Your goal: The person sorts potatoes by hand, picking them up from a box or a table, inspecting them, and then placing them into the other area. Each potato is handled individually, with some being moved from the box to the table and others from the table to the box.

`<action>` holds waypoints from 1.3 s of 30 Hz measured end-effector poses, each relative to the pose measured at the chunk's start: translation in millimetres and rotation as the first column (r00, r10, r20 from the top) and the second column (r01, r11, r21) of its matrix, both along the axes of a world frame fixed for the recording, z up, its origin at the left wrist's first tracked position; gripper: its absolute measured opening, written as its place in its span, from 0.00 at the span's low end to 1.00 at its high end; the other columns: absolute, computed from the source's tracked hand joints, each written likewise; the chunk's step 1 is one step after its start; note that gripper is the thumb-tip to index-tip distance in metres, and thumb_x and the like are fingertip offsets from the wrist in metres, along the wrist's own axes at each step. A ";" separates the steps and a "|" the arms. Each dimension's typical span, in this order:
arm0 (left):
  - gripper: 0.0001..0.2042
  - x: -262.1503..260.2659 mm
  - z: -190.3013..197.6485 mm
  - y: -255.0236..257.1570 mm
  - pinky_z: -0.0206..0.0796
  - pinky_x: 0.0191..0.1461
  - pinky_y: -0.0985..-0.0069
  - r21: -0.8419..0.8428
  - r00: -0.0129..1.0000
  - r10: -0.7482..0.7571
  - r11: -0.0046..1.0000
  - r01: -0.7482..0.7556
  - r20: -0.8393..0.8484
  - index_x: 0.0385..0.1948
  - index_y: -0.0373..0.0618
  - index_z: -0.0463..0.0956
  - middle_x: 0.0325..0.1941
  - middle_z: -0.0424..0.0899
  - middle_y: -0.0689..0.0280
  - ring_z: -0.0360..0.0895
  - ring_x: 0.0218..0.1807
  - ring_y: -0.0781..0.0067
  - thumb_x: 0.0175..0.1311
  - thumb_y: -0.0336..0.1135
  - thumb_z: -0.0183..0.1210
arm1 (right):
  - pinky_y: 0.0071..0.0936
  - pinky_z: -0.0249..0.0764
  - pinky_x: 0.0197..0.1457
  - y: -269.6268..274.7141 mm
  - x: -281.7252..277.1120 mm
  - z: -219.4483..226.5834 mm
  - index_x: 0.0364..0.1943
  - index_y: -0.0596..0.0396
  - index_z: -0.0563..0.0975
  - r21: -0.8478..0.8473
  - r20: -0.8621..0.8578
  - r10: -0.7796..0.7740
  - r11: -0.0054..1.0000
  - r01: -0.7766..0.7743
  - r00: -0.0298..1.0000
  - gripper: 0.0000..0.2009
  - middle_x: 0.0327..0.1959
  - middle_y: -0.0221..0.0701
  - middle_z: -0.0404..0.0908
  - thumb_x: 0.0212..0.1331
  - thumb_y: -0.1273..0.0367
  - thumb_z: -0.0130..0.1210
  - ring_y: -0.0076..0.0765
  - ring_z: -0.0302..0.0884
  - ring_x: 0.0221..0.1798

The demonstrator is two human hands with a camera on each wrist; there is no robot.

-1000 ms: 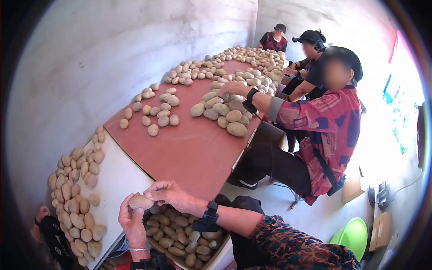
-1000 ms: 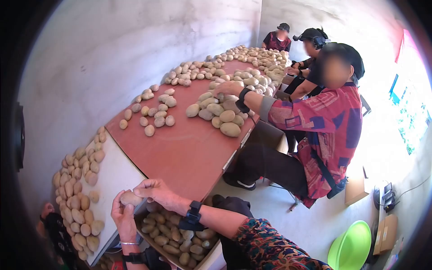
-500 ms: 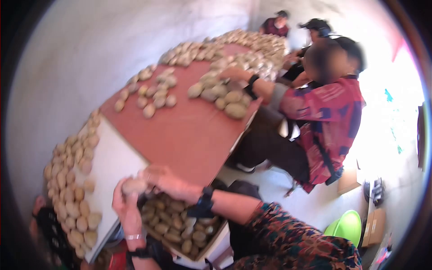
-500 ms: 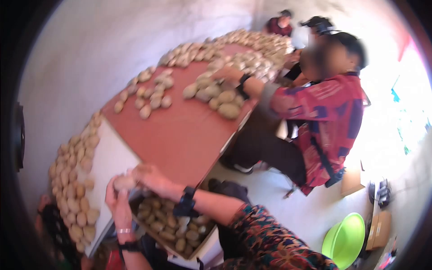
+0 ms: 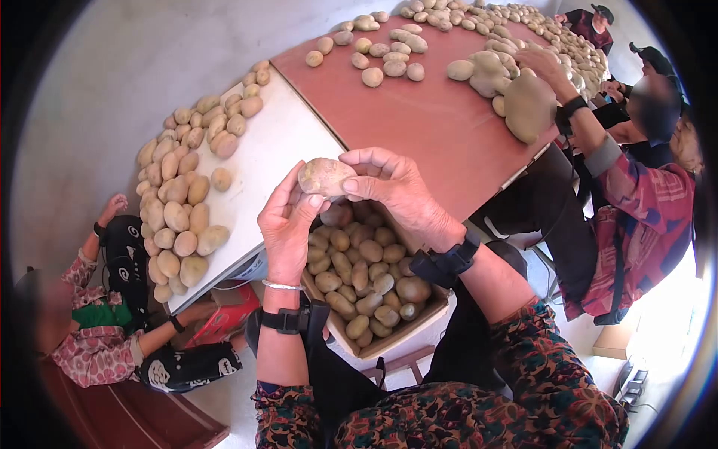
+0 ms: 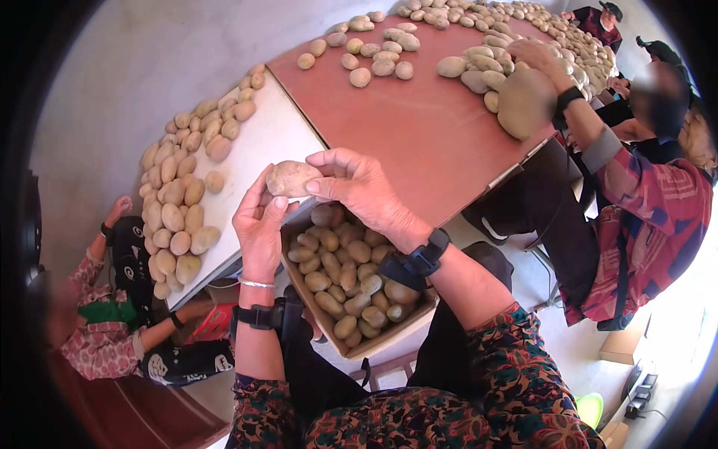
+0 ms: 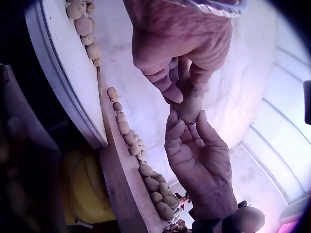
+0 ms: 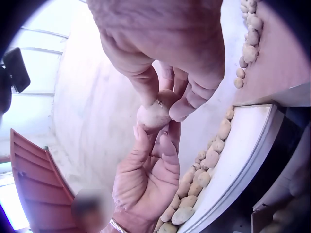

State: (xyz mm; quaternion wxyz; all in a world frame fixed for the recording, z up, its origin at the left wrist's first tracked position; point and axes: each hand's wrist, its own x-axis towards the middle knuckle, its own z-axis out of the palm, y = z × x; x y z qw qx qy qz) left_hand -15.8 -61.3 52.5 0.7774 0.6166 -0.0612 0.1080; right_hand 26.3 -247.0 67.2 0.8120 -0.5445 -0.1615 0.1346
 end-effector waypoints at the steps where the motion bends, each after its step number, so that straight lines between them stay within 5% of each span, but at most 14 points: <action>1: 0.25 -0.1 0.0 -0.2 0.75 0.57 0.74 0.021 1.000 0.001 1.000 -0.001 0.005 0.65 0.35 0.66 0.59 0.78 0.59 0.77 0.57 0.72 0.67 0.27 0.59 | 0.24 0.78 0.52 0.5 -0.3 -0.9 0.56 0.66 0.74 -0.019 0.030 -0.026 0.999 0.027 0.999 0.22 0.45 0.38 0.82 0.58 0.72 0.64 0.28 0.80 0.48; 8: 0.21 3.3 -7.8 -4.9 0.73 0.61 0.70 0.120 0.993 0.118 0.985 -0.121 0.029 0.61 0.30 0.68 0.57 0.79 0.55 0.77 0.56 0.68 0.68 0.27 0.57 | 0.28 0.78 0.53 5.9 3.0 -11.3 0.54 0.70 0.76 -0.197 0.181 -0.149 0.963 0.184 0.972 0.23 0.48 0.44 0.82 0.54 0.72 0.65 0.33 0.81 0.49; 13: 0.19 4.3 -3.1 -6.4 0.73 0.60 0.71 0.123 0.991 0.135 0.983 -0.133 -0.012 0.59 0.31 0.70 0.54 0.80 0.56 0.78 0.55 0.69 0.68 0.29 0.57 | 0.27 0.79 0.49 8.5 11.7 -18.4 0.53 0.70 0.76 -0.231 0.185 -0.108 0.961 0.150 0.977 0.23 0.44 0.44 0.84 0.55 0.69 0.65 0.32 0.82 0.44; 15: 0.19 3.1 -1.3 -4.4 0.76 0.54 0.75 0.074 0.981 0.104 0.993 -0.093 -0.166 0.57 0.32 0.72 0.50 0.81 0.59 0.80 0.49 0.72 0.69 0.33 0.56 | 0.26 0.80 0.46 3.5 11.8 -14.4 0.51 0.70 0.77 -0.306 -0.008 0.043 0.951 -0.044 0.999 0.23 0.40 0.42 0.85 0.56 0.66 0.66 0.31 0.83 0.39; 18: 0.18 2.8 -4.0 10.0 0.76 0.44 0.80 0.084 0.951 0.000 0.996 0.028 -0.310 0.54 0.35 0.74 0.45 0.82 0.62 0.80 0.42 0.76 0.67 0.37 0.55 | 0.26 0.80 0.42 1.0 5.9 -9.8 0.49 0.67 0.79 -0.415 -0.080 0.168 0.891 -0.186 0.983 0.25 0.34 0.39 0.85 0.56 0.58 0.66 0.30 0.84 0.35; 21: 0.19 -0.3 -4.5 21.6 0.73 0.39 0.82 0.186 0.903 -0.126 0.958 0.219 -0.411 0.53 0.36 0.75 0.43 0.83 0.64 0.79 0.39 0.79 0.65 0.37 0.56 | 0.29 0.80 0.40 -2.3 7.7 -6.1 0.47 0.64 0.81 -0.652 0.068 0.240 0.746 -0.139 0.968 0.27 0.30 0.38 0.85 0.56 0.51 0.64 0.31 0.84 0.34; 23: 0.19 -5.3 -8.1 24.7 0.72 0.38 0.82 0.224 0.876 -0.128 0.940 0.256 -0.466 0.51 0.37 0.77 0.41 0.83 0.65 0.79 0.38 0.79 0.63 0.38 0.58 | 0.30 0.80 0.40 -3.4 15.2 -14.4 0.46 0.62 0.82 -0.665 0.095 0.207 0.741 -0.092 0.974 0.27 0.28 0.37 0.85 0.57 0.48 0.62 0.31 0.83 0.33; 26: 0.17 -12.3 -19.8 26.3 0.72 0.38 0.80 0.483 0.840 -0.159 0.756 0.442 -0.519 0.49 0.36 0.77 0.37 0.82 0.65 0.77 0.36 0.79 0.61 0.37 0.59 | 0.29 0.78 0.42 -9.6 23.3 -16.4 0.44 0.62 0.82 -0.671 0.172 0.075 0.739 0.061 0.982 0.25 0.28 0.38 0.84 0.58 0.50 0.62 0.31 0.83 0.34; 29: 0.15 -17.1 -45.0 28.5 0.73 0.38 0.79 0.541 0.741 -0.124 0.607 0.583 -0.659 0.47 0.35 0.77 0.35 0.82 0.65 0.77 0.35 0.78 0.60 0.33 0.60 | 0.24 0.78 0.45 -13.8 26.0 -12.8 0.48 0.61 0.81 -0.716 0.182 0.131 0.697 0.040 0.975 0.25 0.39 0.37 0.84 0.61 0.51 0.60 0.27 0.82 0.39; 31: 0.14 -22.4 -72.0 33.9 0.71 0.36 0.78 0.552 0.736 -0.143 0.572 0.607 -0.662 0.45 0.34 0.76 0.31 0.80 0.65 0.77 0.33 0.77 0.59 0.30 0.60 | 0.27 0.78 0.44 -11.9 22.4 -16.0 0.46 0.61 0.82 -0.694 0.203 0.108 0.718 0.065 0.973 0.23 0.34 0.37 0.84 0.60 0.53 0.60 0.29 0.83 0.37; 34: 0.15 -35.0 -81.1 29.4 0.69 0.53 0.63 0.719 0.766 -0.070 0.301 0.627 -0.639 0.44 0.38 0.77 0.40 0.82 0.46 0.79 0.49 0.46 0.53 0.27 0.59 | 0.30 0.77 0.43 -11.0 17.8 -17.6 0.43 0.62 0.82 -0.677 0.243 0.088 0.729 0.104 0.966 0.21 0.29 0.39 0.84 0.59 0.56 0.61 0.31 0.84 0.35; 35: 0.15 -37.3 -86.8 30.6 0.69 0.53 0.63 0.722 0.768 -0.069 0.298 0.625 -0.636 0.44 0.38 0.77 0.40 0.82 0.46 0.79 0.49 0.46 0.53 0.27 0.59 | 0.30 0.78 0.44 -11.3 18.3 -16.7 0.44 0.62 0.82 -0.682 0.258 0.091 0.722 0.115 0.962 0.20 0.30 0.39 0.85 0.59 0.57 0.60 0.31 0.84 0.35; 37: 0.16 -40.6 -104.2 33.4 0.69 0.40 0.69 0.760 0.807 -0.118 0.280 0.586 -0.578 0.45 0.38 0.76 0.30 0.78 0.58 0.77 0.35 0.65 0.52 0.25 0.58 | 0.30 0.78 0.44 -12.8 17.1 -14.2 0.44 0.62 0.82 -0.672 0.257 0.088 0.732 0.112 0.962 0.20 0.32 0.39 0.85 0.59 0.57 0.60 0.31 0.85 0.35; 39: 0.16 -42.2 -111.8 33.1 0.69 0.42 0.67 0.764 0.810 -0.100 0.285 0.579 -0.577 0.45 0.37 0.75 0.32 0.79 0.56 0.77 0.37 0.61 0.52 0.25 0.58 | 0.30 0.79 0.45 -14.4 14.7 -11.2 0.44 0.62 0.82 -0.663 0.254 0.086 0.741 0.108 0.963 0.20 0.33 0.40 0.85 0.60 0.58 0.60 0.31 0.85 0.36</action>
